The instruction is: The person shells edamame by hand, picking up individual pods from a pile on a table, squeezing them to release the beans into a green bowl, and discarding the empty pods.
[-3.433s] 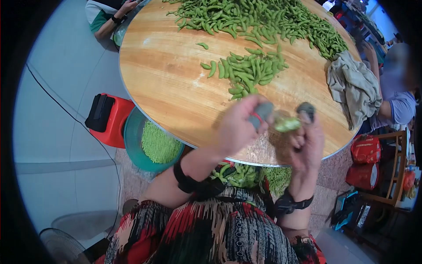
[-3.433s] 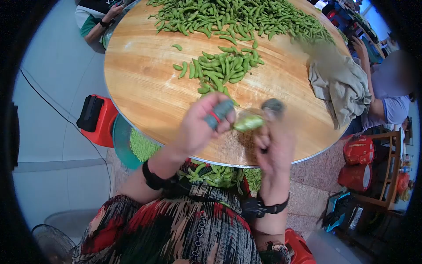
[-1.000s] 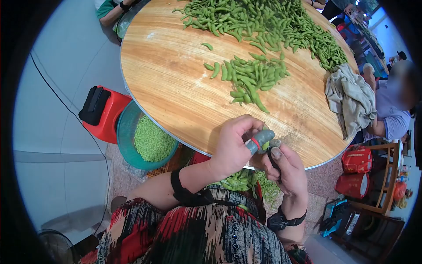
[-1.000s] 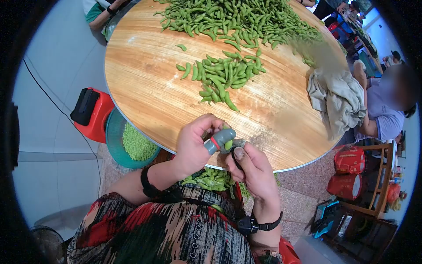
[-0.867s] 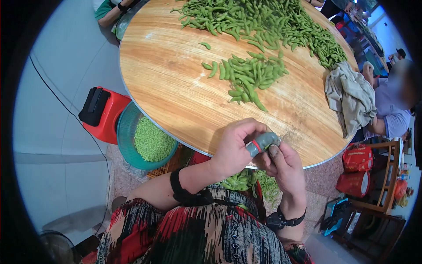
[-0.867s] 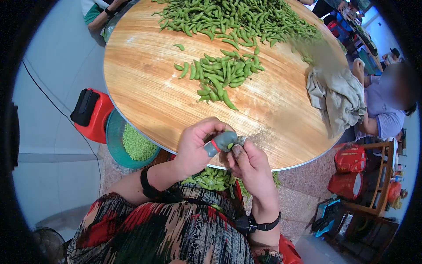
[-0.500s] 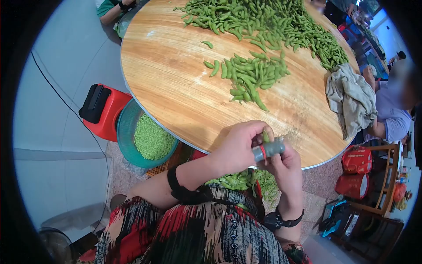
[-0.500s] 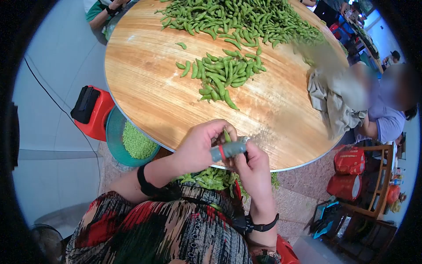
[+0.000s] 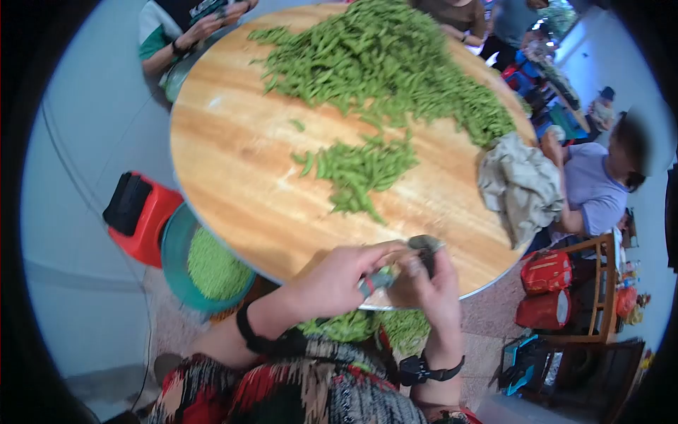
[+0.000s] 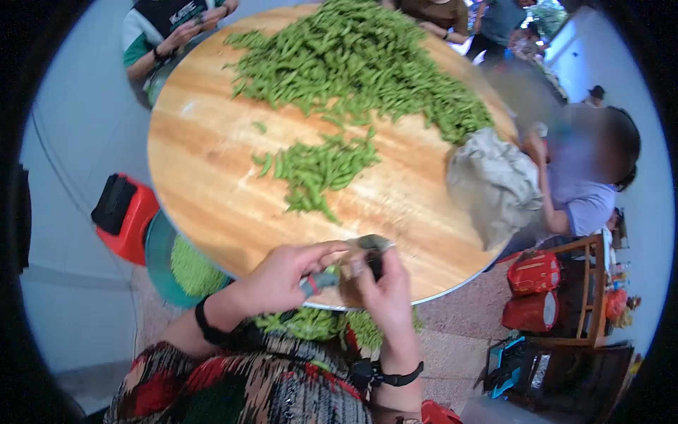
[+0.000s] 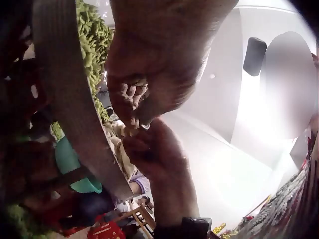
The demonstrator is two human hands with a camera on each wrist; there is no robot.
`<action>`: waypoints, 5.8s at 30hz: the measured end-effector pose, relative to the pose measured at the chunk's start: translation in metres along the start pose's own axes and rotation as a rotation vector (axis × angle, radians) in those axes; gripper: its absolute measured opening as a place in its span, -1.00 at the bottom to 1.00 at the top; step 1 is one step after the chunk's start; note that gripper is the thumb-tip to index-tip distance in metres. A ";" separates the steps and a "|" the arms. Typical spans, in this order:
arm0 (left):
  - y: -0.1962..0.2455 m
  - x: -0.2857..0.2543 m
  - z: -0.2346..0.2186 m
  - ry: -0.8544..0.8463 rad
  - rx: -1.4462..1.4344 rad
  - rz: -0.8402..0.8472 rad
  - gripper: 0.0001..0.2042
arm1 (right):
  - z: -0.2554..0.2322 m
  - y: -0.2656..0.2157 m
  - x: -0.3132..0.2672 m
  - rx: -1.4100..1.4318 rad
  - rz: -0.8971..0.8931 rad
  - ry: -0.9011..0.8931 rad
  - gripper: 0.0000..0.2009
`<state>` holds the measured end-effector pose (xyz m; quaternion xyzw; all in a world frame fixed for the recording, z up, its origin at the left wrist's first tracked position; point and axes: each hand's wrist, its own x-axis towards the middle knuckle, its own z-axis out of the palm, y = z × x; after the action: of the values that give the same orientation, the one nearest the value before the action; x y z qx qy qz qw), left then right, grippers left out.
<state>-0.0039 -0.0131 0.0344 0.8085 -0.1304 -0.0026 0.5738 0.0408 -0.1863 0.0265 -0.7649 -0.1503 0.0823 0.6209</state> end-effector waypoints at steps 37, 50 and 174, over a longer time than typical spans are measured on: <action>-0.013 0.010 -0.015 0.176 -0.398 -0.162 -0.71 | 0.003 0.022 0.039 -0.145 -0.001 0.140 -0.88; -0.014 0.013 0.003 0.193 -0.579 -0.261 -0.81 | 0.004 -0.002 0.003 0.318 0.244 -0.107 -0.80; -0.032 0.000 0.013 0.358 -0.801 -0.192 -0.94 | 0.015 -0.013 -0.005 0.452 0.411 -0.480 -0.79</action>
<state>0.0007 -0.0154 0.0002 0.5187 0.0579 0.0337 0.8523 0.0300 -0.1713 0.0354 -0.5819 -0.1129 0.4125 0.6917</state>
